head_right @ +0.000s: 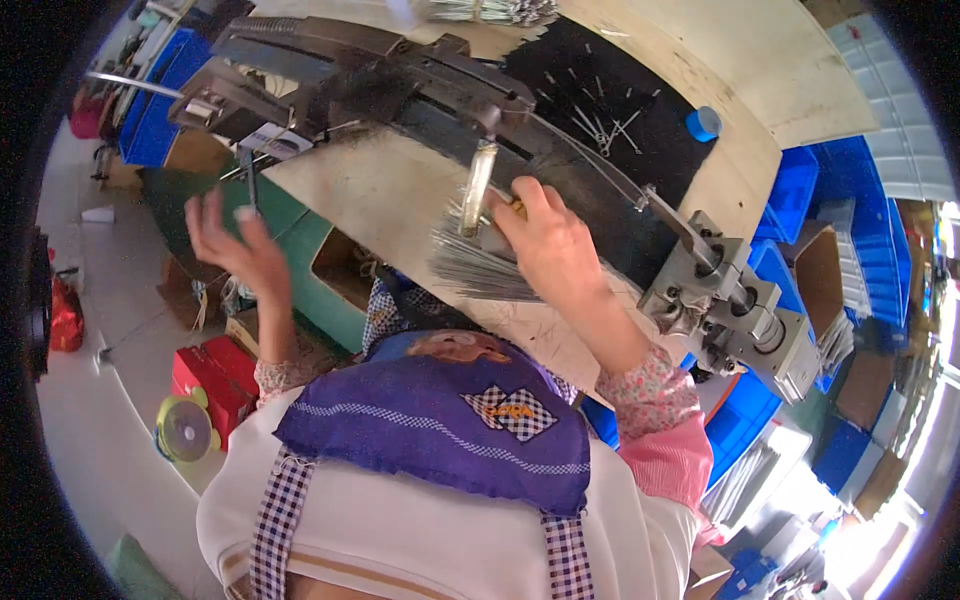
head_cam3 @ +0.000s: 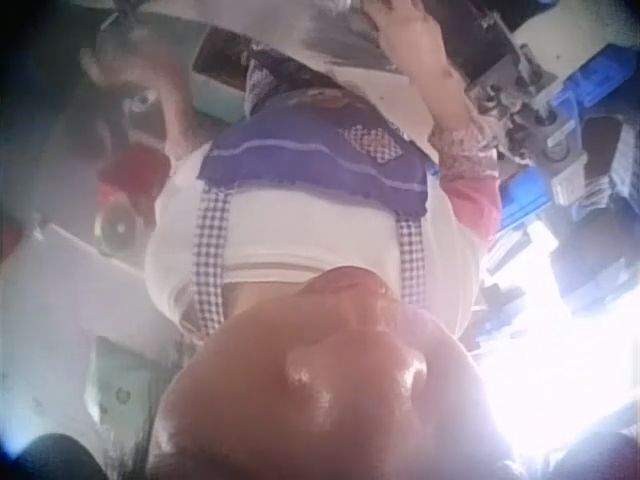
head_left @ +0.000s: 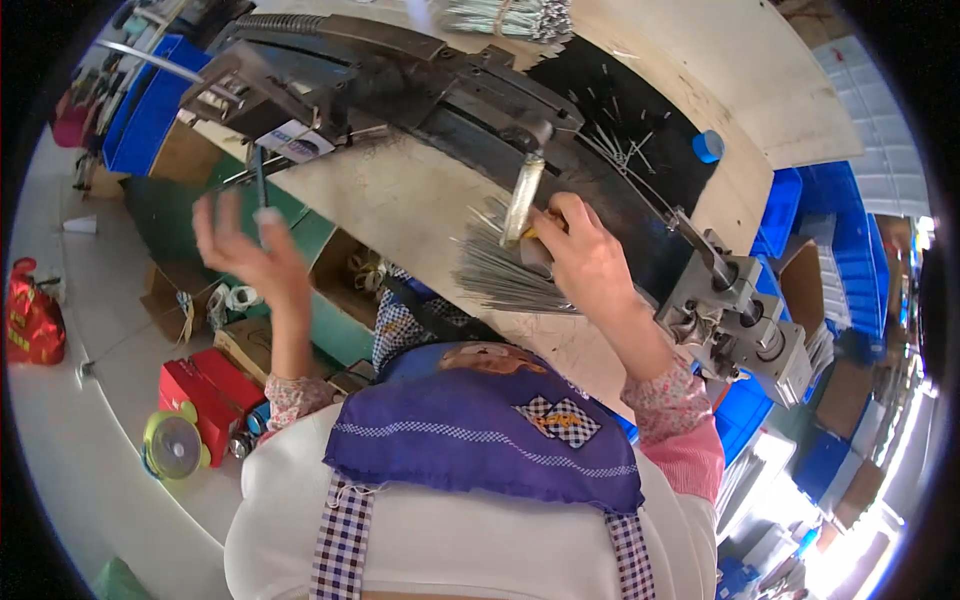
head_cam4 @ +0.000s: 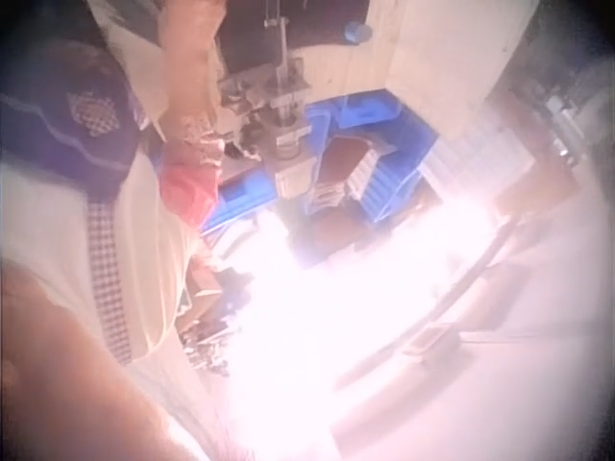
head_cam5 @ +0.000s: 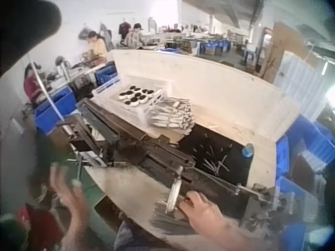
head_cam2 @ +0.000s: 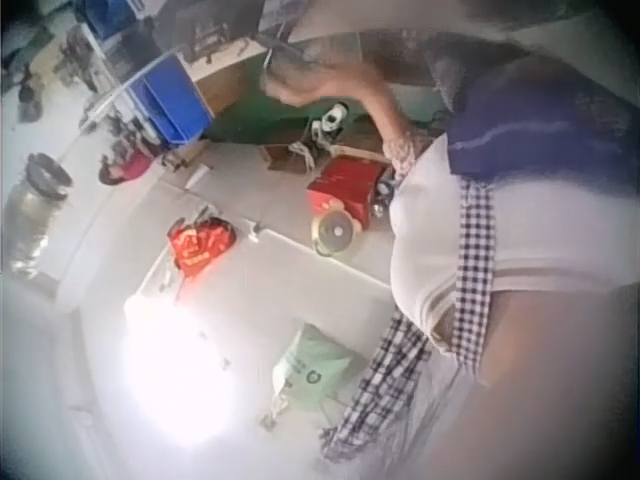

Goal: Operating a bench-top machine to process or assemble small metal rods.

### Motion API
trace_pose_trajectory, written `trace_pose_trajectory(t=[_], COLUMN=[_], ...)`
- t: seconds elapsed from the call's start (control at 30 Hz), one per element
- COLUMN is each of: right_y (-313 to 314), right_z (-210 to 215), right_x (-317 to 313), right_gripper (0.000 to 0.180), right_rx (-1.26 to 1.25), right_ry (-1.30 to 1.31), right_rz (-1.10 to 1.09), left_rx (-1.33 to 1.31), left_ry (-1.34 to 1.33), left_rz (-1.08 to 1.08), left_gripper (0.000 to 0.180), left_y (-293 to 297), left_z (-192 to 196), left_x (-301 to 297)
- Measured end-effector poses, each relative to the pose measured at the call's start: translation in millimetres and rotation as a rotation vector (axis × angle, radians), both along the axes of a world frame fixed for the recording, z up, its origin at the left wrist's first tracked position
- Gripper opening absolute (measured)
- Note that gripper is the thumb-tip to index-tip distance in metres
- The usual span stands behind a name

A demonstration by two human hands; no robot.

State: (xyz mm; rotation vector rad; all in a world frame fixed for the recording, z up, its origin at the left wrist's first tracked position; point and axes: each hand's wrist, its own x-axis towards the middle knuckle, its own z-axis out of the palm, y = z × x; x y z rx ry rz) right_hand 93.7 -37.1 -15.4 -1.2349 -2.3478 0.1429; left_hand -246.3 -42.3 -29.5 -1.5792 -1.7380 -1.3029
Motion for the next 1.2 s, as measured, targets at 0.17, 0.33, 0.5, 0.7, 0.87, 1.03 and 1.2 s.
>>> trace_pose_trajectory(t=[0.17,0.33,0.5,0.7,0.87,1.03,1.2], right_y=[17.8,1.9,-0.4,-4.5,5.5,-6.0,-43.4], right_z=[-20.5,-26.5,-28.1,-29.3,-35.8,-60.8,-12.7], right_x=[7.8,57.1,53.2,60.1,54.9,71.1,48.7], right_gripper=[0.013,0.021,0.020,0.019,0.013,0.012,0.006], right_rx=[-0.029,-0.163,-0.218,-0.170,-0.193,-0.246,0.051], right_ry=[0.009,0.204,0.172,0.137,0.144,0.002,-0.051], right_rz=[-0.009,-0.289,-0.345,-0.377,-0.372,-0.264,-0.341], left_rx=[-0.360,-0.247,-0.852,-0.720,-0.524,-1.518,-1.489], left_ry=[-1.215,-0.017,-1.671,-1.560,-1.303,-1.322,-1.702], left_rz=[-0.218,-0.143,-0.639,-0.766,-0.917,-1.673,-1.345], left_gripper=[0.048,0.039,0.029,0.027,0.025,0.028,0.021], left_y=[-22.2,-20.1,54.7,74.9,38.1,44.5,55.7], left_z=[-44.0,-16.9,-27.2,-34.5,9.9,72.9,34.8], left_x=[-42.3,53.0,36.6,49.5,112.3,223.0,243.4])
